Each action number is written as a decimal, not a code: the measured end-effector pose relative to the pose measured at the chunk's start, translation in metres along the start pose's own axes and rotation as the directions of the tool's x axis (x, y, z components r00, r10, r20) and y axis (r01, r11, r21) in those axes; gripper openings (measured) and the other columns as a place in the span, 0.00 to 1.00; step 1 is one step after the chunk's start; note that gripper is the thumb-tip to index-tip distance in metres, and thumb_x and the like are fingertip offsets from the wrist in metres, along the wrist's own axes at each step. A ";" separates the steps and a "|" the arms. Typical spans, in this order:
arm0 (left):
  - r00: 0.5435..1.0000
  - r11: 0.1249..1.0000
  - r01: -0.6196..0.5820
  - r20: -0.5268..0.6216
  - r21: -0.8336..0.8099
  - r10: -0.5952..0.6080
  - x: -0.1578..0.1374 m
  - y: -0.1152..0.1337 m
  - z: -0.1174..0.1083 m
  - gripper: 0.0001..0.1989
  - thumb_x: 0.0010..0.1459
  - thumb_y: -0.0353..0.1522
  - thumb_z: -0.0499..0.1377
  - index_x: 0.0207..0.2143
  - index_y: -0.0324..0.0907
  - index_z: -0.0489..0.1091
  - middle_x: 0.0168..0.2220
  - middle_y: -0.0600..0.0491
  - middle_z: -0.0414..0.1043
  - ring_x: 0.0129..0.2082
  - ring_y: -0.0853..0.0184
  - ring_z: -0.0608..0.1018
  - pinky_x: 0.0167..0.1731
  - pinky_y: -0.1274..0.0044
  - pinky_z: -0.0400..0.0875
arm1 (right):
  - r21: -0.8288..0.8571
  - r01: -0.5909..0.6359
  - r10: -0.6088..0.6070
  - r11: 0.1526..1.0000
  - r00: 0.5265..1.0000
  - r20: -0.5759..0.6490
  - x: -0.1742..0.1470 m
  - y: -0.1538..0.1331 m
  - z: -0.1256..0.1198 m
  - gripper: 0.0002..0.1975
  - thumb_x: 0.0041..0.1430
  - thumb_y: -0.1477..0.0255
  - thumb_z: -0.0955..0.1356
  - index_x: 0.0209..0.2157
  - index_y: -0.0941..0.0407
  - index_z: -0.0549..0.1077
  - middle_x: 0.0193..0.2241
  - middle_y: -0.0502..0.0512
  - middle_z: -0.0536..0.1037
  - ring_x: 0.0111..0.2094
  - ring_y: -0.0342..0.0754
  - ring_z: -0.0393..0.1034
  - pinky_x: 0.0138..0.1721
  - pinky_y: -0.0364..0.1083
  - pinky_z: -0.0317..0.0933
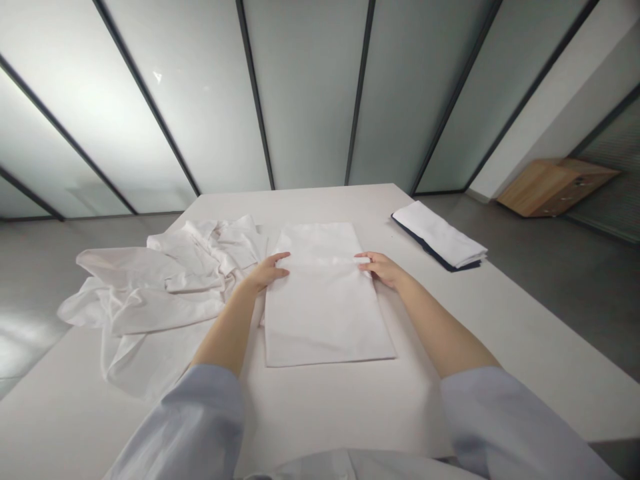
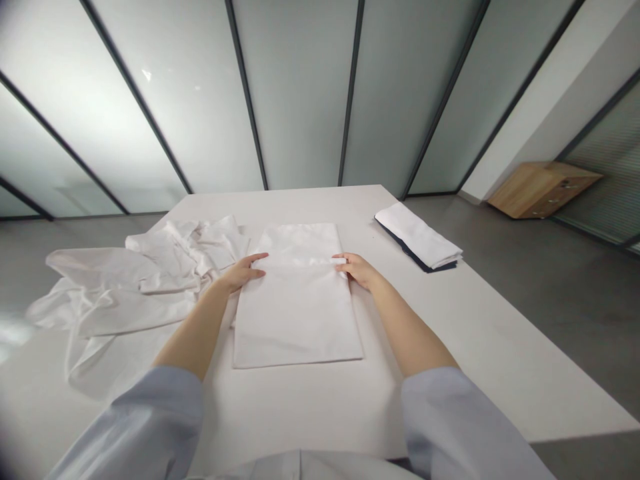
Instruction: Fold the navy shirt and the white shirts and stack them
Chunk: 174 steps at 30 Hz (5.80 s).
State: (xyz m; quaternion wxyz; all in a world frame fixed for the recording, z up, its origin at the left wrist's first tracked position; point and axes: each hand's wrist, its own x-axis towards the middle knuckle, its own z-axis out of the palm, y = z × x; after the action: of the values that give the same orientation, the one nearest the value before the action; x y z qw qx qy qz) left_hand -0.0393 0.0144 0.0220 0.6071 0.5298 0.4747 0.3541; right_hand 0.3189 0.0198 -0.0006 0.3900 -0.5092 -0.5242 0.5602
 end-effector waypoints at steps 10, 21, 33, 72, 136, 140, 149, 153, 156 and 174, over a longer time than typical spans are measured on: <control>0.966 0.853 -0.209 -0.037 0.478 0.258 0.023 0.027 -0.011 0.19 0.36 0.34 0.69 0.35 0.41 0.78 0.31 0.51 0.76 0.32 0.59 0.76 0.37 0.72 0.69 | -0.235 0.103 -0.083 0.967 0.992 0.097 -0.006 -0.041 -0.019 0.14 0.40 0.71 0.75 0.34 0.56 0.79 0.31 0.53 0.80 0.33 0.48 0.72 0.38 0.45 0.65; 0.833 0.013 -0.246 0.205 0.969 0.514 0.052 0.137 -0.017 0.14 0.55 0.39 0.59 0.40 0.42 0.74 0.49 0.48 0.71 0.56 0.54 0.67 0.61 0.59 0.47 | -0.872 0.334 -0.407 0.358 0.897 0.176 0.038 -0.140 -0.052 0.10 0.53 0.62 0.70 0.27 0.55 0.75 0.27 0.55 0.76 0.28 0.48 0.66 0.31 0.45 0.58; 0.780 0.051 -0.157 0.093 0.986 0.619 0.029 0.082 0.008 0.16 0.54 0.26 0.54 0.46 0.40 0.68 0.46 0.41 0.73 0.52 0.53 0.70 0.53 0.63 0.58 | -0.940 0.336 -0.760 0.055 0.625 0.178 0.014 -0.086 -0.023 0.09 0.53 0.74 0.66 0.38 0.57 0.73 0.54 0.63 0.72 0.56 0.60 0.62 0.53 0.57 0.57; 0.870 0.751 -0.113 -0.301 0.651 0.392 0.000 -0.015 -0.001 0.24 0.49 0.41 0.60 0.46 0.37 0.71 0.38 0.49 0.77 0.35 0.60 0.77 0.39 0.70 0.72 | -0.764 0.322 -0.508 0.560 0.861 -0.010 -0.008 0.015 -0.013 0.17 0.55 0.68 0.69 0.46 0.54 0.76 0.46 0.58 0.79 0.47 0.55 0.73 0.50 0.52 0.65; 0.855 0.458 0.224 -0.399 0.860 0.331 0.004 -0.010 0.017 0.16 0.62 0.38 0.47 0.33 0.41 0.70 0.30 0.46 0.74 0.36 0.57 0.77 0.36 0.71 0.65 | -0.876 -0.041 -0.358 0.480 0.903 -0.238 -0.008 0.011 0.008 0.17 0.63 0.58 0.60 0.29 0.53 0.70 0.26 0.54 0.77 0.29 0.50 0.70 0.28 0.44 0.55; 0.828 0.490 0.227 -0.431 0.842 0.358 -0.001 -0.010 0.019 0.15 0.59 0.38 0.50 0.42 0.40 0.69 0.36 0.43 0.75 0.40 0.53 0.76 0.39 0.67 0.67 | -0.865 -0.070 -0.384 0.497 0.876 -0.292 -0.008 0.013 0.008 0.17 0.61 0.56 0.62 0.41 0.54 0.72 0.30 0.56 0.78 0.33 0.53 0.71 0.33 0.46 0.60; 0.764 0.224 -0.122 -0.053 0.967 0.643 -0.011 0.010 0.040 0.22 0.58 0.32 0.52 0.56 0.40 0.64 0.58 0.43 0.64 0.58 0.54 0.65 0.57 0.64 0.59 | -0.913 0.275 -0.666 0.301 0.746 0.005 -0.007 0.003 0.014 0.22 0.63 0.63 0.61 0.56 0.55 0.66 0.55 0.63 0.71 0.57 0.60 0.60 0.57 0.57 0.55; 0.862 0.175 -0.135 0.028 0.975 0.506 0.002 0.015 0.068 0.26 0.62 0.41 0.51 0.60 0.41 0.62 0.63 0.41 0.58 0.62 0.50 0.60 0.59 0.61 0.55 | -0.929 0.308 -0.579 0.207 0.804 0.137 0.004 -0.011 0.037 0.22 0.64 0.63 0.61 0.57 0.55 0.68 0.59 0.62 0.67 0.63 0.61 0.53 0.60 0.58 0.50; 0.913 0.169 -0.069 -0.006 0.983 0.408 0.018 0.010 0.086 0.28 0.64 0.44 0.47 0.62 0.41 0.60 0.65 0.40 0.56 0.64 0.48 0.58 0.60 0.58 0.52 | -0.926 0.339 -0.508 0.165 0.834 0.215 0.019 -0.015 0.053 0.23 0.65 0.62 0.61 0.58 0.54 0.68 0.61 0.61 0.65 0.65 0.61 0.51 0.61 0.59 0.47; 0.879 0.256 0.248 -0.328 0.934 0.346 0.027 -0.011 0.030 0.38 0.61 0.53 0.46 0.65 0.38 0.55 0.66 0.38 0.52 0.66 0.47 0.55 0.62 0.58 0.50 | -0.984 0.137 -0.165 0.110 0.979 0.118 -0.030 -0.031 0.098 0.44 0.53 0.38 0.59 0.53 0.61 0.70 0.52 0.73 0.71 0.56 0.64 0.62 0.55 0.56 0.52</control>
State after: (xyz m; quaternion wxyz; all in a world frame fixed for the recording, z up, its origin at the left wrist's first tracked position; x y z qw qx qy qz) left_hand -0.0039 0.0279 0.0053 0.0077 0.6985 0.7042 0.1269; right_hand 0.2249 -0.0231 0.0282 0.0171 -0.5891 -0.8074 0.0268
